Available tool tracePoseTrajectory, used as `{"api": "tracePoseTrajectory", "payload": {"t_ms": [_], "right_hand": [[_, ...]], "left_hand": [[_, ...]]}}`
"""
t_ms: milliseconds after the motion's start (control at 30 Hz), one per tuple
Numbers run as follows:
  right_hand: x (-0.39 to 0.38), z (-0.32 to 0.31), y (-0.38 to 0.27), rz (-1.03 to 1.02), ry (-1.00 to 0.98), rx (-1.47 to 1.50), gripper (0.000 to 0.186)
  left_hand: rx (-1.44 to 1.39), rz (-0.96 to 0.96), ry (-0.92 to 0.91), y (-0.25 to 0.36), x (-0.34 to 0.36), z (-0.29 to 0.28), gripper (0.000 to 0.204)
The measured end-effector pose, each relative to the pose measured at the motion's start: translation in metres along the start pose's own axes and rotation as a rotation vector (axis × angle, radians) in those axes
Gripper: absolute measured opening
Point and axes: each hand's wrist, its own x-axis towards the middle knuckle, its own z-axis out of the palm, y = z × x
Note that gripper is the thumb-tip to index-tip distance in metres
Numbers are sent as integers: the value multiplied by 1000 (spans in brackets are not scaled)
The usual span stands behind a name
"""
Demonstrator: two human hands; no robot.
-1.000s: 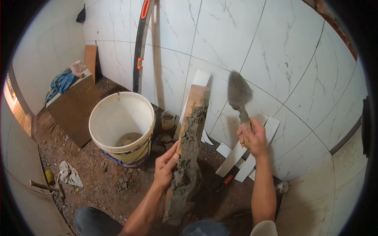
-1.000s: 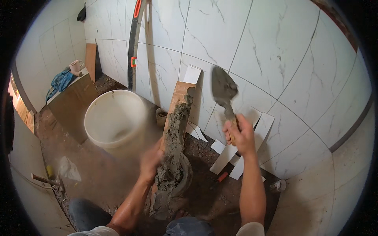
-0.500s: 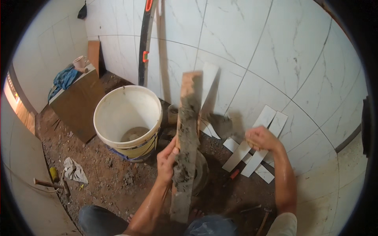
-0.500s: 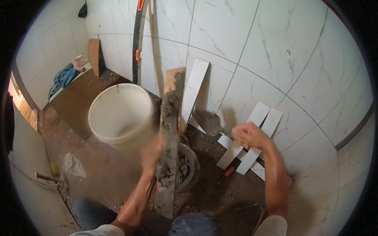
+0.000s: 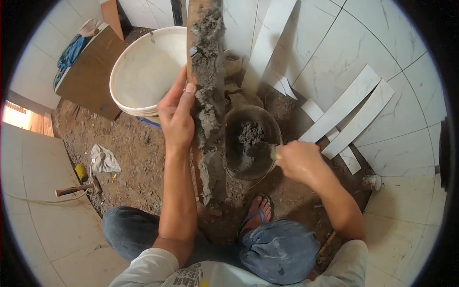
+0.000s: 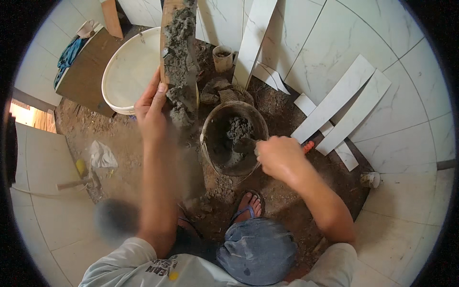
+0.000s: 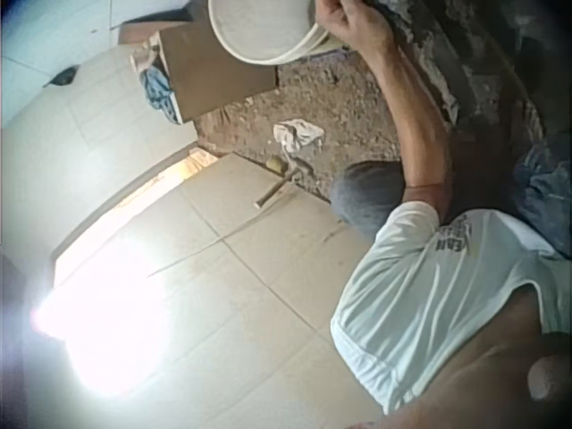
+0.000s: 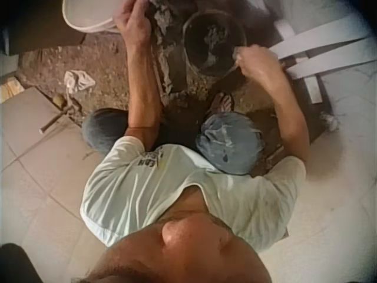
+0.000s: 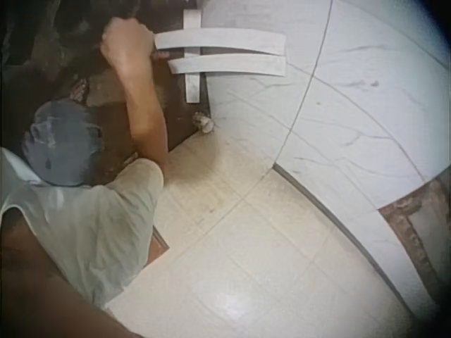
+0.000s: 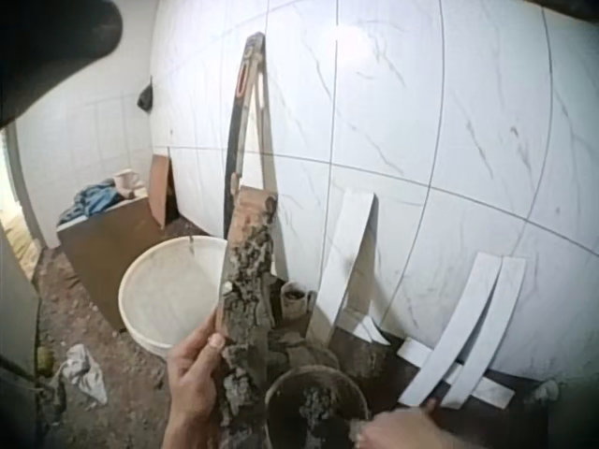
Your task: The person applies mortar to a tile using a trowel and then presses the tile onto a wall, tapping it into place with a rubber mallet.
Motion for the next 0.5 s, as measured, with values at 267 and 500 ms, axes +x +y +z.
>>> {"api": "tracePoseTrajectory", "payload": {"t_ms": [267,500], "right_hand": [[50,104,-39,27,72,156,19],[81,115,20,401,-512,1328,34]], "left_hand": [[46,22,21,-9,3,-12,43],[61,3,66,-19,-1,-6,45]]}}
